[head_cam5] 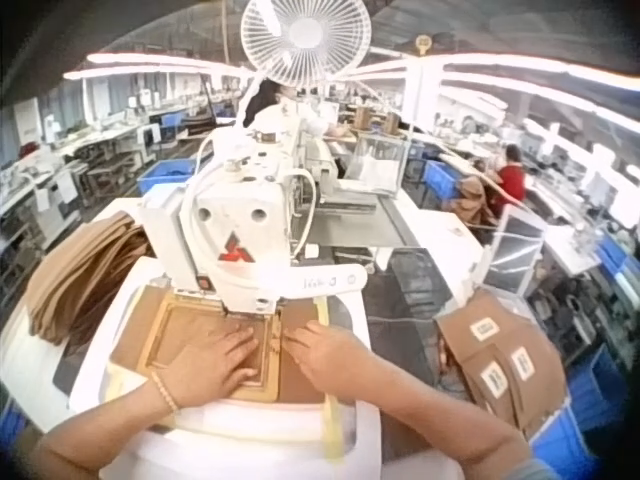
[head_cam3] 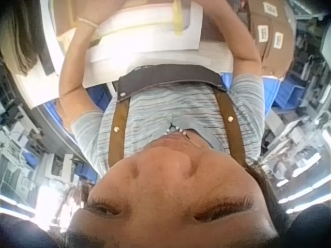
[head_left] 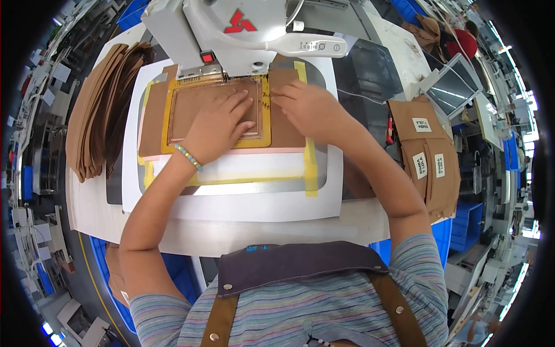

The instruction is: Sewing branded leather labels onto brown leather panels using an industrial sewing machine.

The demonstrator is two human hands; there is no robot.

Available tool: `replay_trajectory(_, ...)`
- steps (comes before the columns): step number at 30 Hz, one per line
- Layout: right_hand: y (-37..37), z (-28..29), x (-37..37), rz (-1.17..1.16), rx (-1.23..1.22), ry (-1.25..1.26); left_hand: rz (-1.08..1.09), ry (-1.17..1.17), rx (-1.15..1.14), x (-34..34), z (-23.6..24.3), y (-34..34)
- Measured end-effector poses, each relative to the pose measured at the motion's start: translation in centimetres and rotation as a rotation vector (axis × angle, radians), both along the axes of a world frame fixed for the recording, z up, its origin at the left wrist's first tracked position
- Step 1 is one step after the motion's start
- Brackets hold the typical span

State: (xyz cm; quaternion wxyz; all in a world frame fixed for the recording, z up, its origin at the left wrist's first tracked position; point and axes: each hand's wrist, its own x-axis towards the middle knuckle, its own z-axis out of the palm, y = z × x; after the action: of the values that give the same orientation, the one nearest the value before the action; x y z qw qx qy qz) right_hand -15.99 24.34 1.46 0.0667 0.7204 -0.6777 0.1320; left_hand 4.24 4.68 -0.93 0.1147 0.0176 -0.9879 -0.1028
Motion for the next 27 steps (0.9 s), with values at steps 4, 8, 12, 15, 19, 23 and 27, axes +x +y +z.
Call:
replay_trajectory(4,2.6,1.5,0.2,-0.019,0.006,-0.058,-0.054,0.020,0.001,2.5,1.5,-1.7)
replay_trajectory(8,2.1,1.3,1.6,0.088,0.003,-0.144,-0.055,-0.007,0.044,4.0,2.4,-2.3)
replay_trajectory(12,0.8,-0.6,3.9,0.241,-0.102,-0.240,-0.163,-0.043,0.053,4.4,2.4,-2.1)
replay_trajectory(15,1.3,-1.4,4.5,0.221,-0.080,-0.245,-0.223,-0.072,0.068,4.2,1.5,-1.6)
replay_trajectory(19,1.4,-1.4,5.2,0.202,-0.074,-0.161,-0.259,-0.089,0.064,4.0,1.2,-2.0)
replay_trajectory(23,1.2,-1.9,5.2,0.185,-0.119,-0.161,-0.272,-0.101,0.061,3.8,1.4,-2.2)
replay_trajectory(27,1.1,-1.9,5.4,0.182,-0.091,-0.185,-0.282,-0.116,0.083,3.7,1.5,-2.5)
